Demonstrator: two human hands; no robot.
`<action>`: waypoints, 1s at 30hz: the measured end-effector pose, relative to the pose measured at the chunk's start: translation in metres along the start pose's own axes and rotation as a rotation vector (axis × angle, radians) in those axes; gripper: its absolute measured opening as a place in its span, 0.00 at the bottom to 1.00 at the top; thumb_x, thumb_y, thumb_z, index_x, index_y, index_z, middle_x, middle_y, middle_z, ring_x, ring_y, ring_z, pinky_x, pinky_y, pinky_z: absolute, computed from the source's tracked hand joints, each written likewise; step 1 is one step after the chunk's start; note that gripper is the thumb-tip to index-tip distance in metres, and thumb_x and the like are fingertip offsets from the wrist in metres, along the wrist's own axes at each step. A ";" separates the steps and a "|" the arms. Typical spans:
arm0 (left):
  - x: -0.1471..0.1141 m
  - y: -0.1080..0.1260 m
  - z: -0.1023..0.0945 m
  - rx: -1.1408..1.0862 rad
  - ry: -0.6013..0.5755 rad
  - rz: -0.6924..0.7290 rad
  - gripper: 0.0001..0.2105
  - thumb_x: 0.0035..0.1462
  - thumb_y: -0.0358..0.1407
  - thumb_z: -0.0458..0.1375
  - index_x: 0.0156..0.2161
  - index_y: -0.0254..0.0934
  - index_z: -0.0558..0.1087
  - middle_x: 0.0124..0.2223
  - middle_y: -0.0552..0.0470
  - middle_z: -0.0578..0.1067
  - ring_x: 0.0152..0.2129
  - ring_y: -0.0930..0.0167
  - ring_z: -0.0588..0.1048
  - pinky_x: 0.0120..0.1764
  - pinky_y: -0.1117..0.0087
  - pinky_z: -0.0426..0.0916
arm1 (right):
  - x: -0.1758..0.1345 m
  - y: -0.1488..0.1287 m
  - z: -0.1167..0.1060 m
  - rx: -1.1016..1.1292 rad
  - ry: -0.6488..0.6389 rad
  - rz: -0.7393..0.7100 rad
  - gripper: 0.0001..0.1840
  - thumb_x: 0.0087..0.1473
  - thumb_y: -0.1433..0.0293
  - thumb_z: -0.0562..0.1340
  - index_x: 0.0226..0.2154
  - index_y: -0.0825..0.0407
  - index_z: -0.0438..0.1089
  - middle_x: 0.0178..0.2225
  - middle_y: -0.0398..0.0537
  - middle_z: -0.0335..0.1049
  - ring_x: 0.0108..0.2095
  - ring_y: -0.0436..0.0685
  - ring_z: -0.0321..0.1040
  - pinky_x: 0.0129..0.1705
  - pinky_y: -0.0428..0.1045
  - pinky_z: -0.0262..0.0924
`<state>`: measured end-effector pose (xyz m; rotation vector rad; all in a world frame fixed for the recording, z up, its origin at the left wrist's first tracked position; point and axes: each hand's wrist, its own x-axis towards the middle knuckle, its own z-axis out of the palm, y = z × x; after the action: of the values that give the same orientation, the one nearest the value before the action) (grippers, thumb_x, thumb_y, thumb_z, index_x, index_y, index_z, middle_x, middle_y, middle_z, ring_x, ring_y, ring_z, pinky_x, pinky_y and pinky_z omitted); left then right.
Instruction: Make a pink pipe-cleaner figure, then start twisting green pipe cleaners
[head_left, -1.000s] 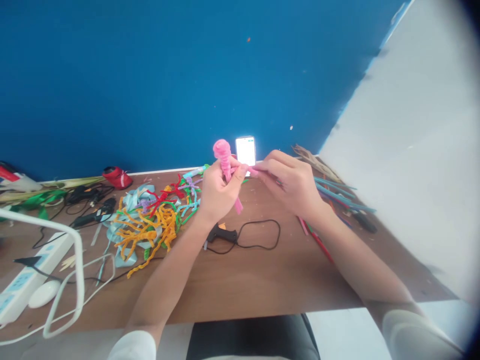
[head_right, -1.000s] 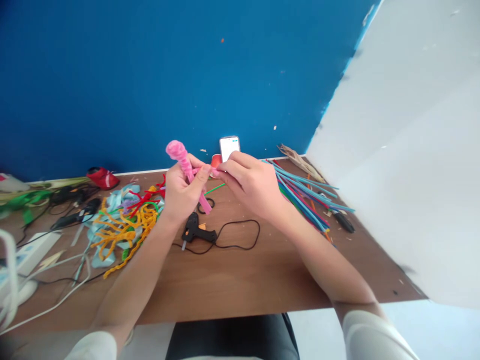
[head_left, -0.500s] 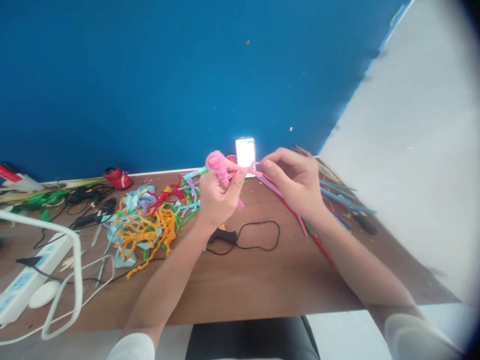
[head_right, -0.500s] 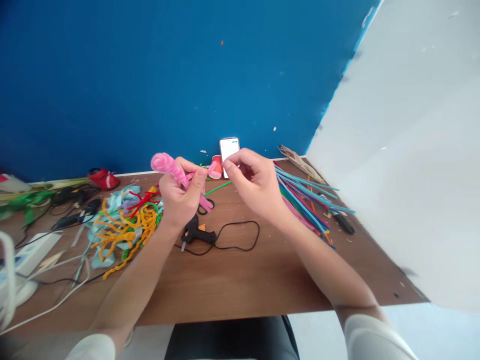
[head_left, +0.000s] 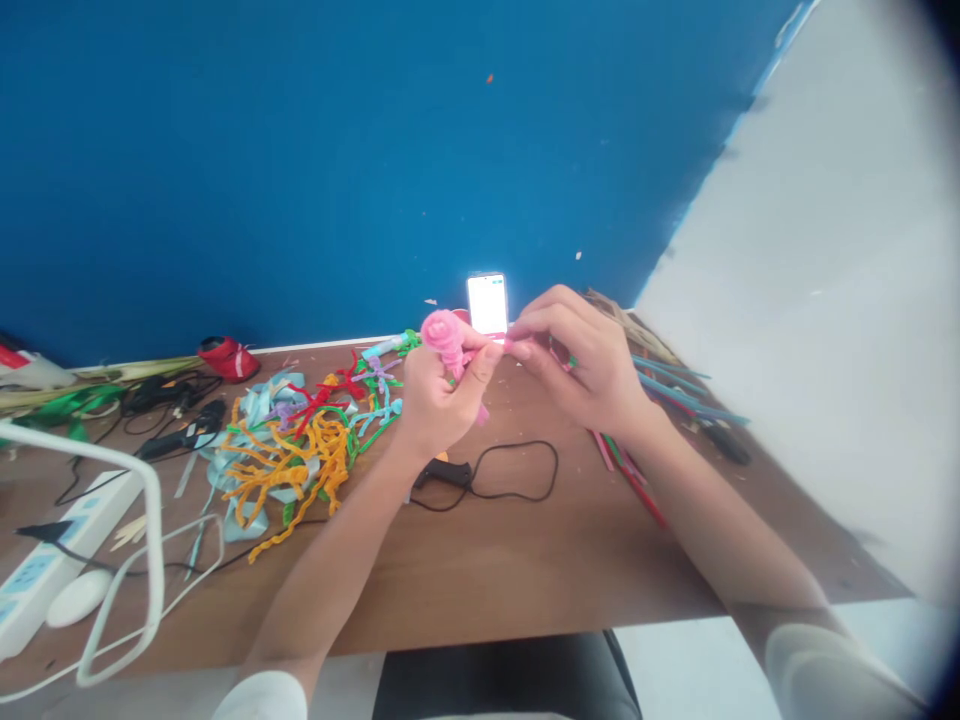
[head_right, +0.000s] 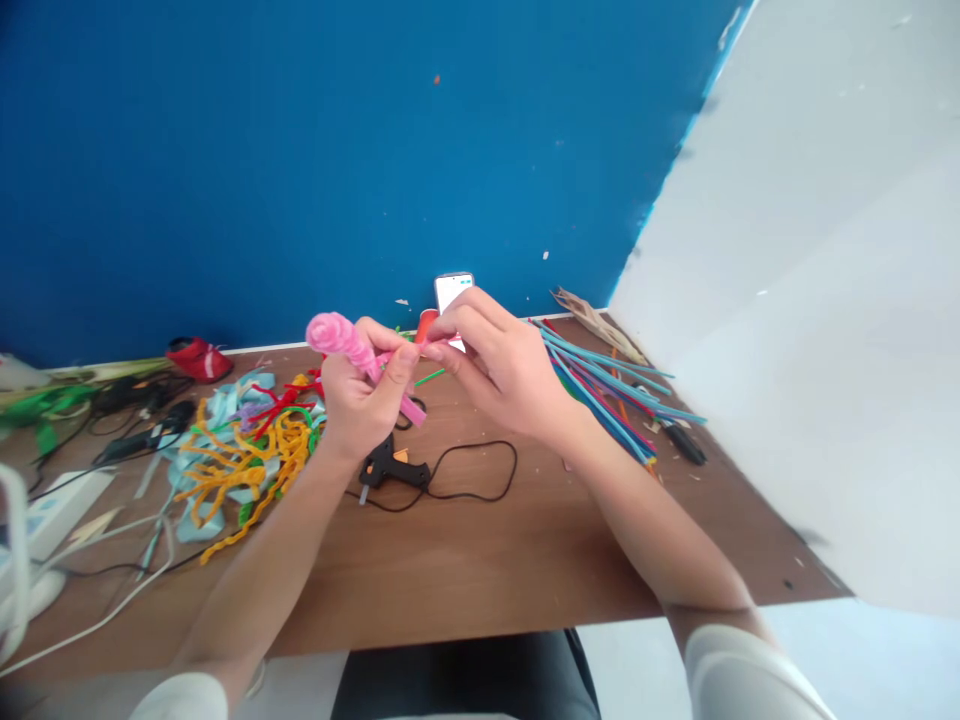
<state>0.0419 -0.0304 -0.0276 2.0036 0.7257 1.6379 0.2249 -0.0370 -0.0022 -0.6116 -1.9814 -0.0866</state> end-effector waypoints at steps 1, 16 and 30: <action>0.000 0.000 -0.001 0.009 -0.007 0.025 0.04 0.62 0.35 0.61 0.36 0.38 0.76 0.19 0.59 0.69 0.15 0.78 0.69 0.20 0.78 0.61 | 0.000 0.000 0.000 0.031 -0.023 0.006 0.06 0.65 0.68 0.59 0.37 0.52 0.69 0.33 0.47 0.68 0.34 0.52 0.64 0.35 0.48 0.59; 0.007 0.009 -0.005 0.058 0.048 -0.005 0.09 0.61 0.37 0.62 0.31 0.37 0.73 0.19 0.58 0.69 0.15 0.79 0.66 0.20 0.76 0.60 | 0.001 -0.012 0.001 0.220 0.074 0.334 0.07 0.63 0.66 0.61 0.38 0.50 0.73 0.32 0.45 0.70 0.29 0.50 0.62 0.31 0.47 0.55; 0.011 0.002 0.005 -0.214 0.063 -0.261 0.15 0.57 0.45 0.65 0.29 0.37 0.70 0.18 0.60 0.65 0.13 0.80 0.63 0.17 0.76 0.56 | -0.007 0.002 0.005 -0.502 0.019 -0.182 0.03 0.62 0.69 0.63 0.40 0.50 0.71 0.34 0.47 0.75 0.32 0.53 0.69 0.30 0.50 0.57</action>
<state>0.0483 -0.0246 -0.0196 1.6406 0.7638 1.5577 0.2246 -0.0363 -0.0110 -0.7393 -2.0001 -0.7147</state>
